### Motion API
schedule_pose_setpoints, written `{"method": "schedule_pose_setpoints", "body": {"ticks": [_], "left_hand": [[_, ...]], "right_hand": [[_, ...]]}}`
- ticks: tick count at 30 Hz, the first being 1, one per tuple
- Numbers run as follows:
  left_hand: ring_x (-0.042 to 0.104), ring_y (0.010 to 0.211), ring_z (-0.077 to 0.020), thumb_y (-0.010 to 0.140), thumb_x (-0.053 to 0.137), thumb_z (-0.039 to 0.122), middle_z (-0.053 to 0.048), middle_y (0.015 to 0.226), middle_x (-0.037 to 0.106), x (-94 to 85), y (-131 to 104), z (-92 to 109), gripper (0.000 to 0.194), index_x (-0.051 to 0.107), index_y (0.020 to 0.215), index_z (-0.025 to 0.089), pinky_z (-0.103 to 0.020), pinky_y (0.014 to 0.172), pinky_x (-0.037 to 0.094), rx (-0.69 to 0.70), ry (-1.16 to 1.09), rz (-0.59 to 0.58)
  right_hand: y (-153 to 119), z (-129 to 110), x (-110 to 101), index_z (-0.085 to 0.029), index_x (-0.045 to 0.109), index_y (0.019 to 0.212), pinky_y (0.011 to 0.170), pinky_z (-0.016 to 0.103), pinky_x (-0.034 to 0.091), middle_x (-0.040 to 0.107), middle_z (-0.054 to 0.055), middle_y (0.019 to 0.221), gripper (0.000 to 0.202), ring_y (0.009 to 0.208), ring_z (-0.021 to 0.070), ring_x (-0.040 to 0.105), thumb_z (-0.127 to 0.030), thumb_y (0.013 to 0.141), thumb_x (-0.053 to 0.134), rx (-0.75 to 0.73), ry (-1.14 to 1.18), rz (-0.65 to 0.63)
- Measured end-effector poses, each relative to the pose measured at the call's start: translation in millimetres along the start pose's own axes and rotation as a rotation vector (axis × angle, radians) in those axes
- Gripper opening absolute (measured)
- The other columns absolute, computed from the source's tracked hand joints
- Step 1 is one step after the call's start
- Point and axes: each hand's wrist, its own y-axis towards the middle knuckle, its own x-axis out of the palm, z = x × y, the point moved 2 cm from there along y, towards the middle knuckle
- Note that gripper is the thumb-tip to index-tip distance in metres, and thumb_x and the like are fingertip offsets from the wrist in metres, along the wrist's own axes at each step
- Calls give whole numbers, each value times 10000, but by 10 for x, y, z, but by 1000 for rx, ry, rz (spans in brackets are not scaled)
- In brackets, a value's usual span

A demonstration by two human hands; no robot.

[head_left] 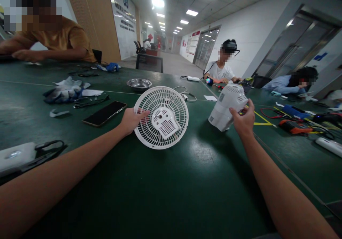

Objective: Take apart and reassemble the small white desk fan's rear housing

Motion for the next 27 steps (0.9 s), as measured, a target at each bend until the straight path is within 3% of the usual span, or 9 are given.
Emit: {"method": "schedule_pose_setpoints", "body": {"ticks": [3, 8, 14, 23, 27], "left_hand": [[773, 701, -246, 783, 843, 256, -123, 850, 808, 2, -24, 33, 184, 768, 899, 134, -343, 628, 634, -12, 4, 6], [757, 667, -238, 790, 837, 241, -120, 825, 800, -5, -12, 33, 158, 768, 884, 134, -333, 593, 617, -12, 29, 13], [754, 674, -235, 783, 846, 269, -108, 810, 796, -10, 48, -51, 198, 766, 887, 120, -342, 629, 625, 10, 20, 11], [759, 706, -241, 787, 842, 265, -109, 822, 793, 0, 14, -10, 206, 763, 902, 114, -369, 665, 632, 10, 17, 2], [762, 706, -240, 780, 849, 289, -112, 832, 795, -10, 35, -33, 228, 766, 904, 116, -362, 652, 625, 14, 28, 6]], "right_hand": [[16, 7, 2, -132, 535, 1481, 1000, 530, 536, 717, 156, 1200, 918, 1033, 312, 690, -481, 679, 815, 20, 19, -14], [24, 64, 41, -160, 498, 1463, 990, 505, 546, 649, 172, 1348, 877, 1107, 308, 680, -458, 690, 784, 24, 164, -61], [28, 148, 70, -188, 488, 1449, 966, 498, 551, 622, 161, 1360, 840, 1094, 301, 658, -490, 718, 774, -9, 180, -62], [46, 117, -14, -178, 509, 1418, 917, 486, 547, 697, 115, 1129, 925, 946, 289, 669, -503, 627, 862, -12, 15, 2], [64, 97, -14, -191, 507, 1434, 897, 486, 558, 684, 163, 1263, 919, 966, 299, 673, -494, 641, 858, -10, -12, -38]]}}
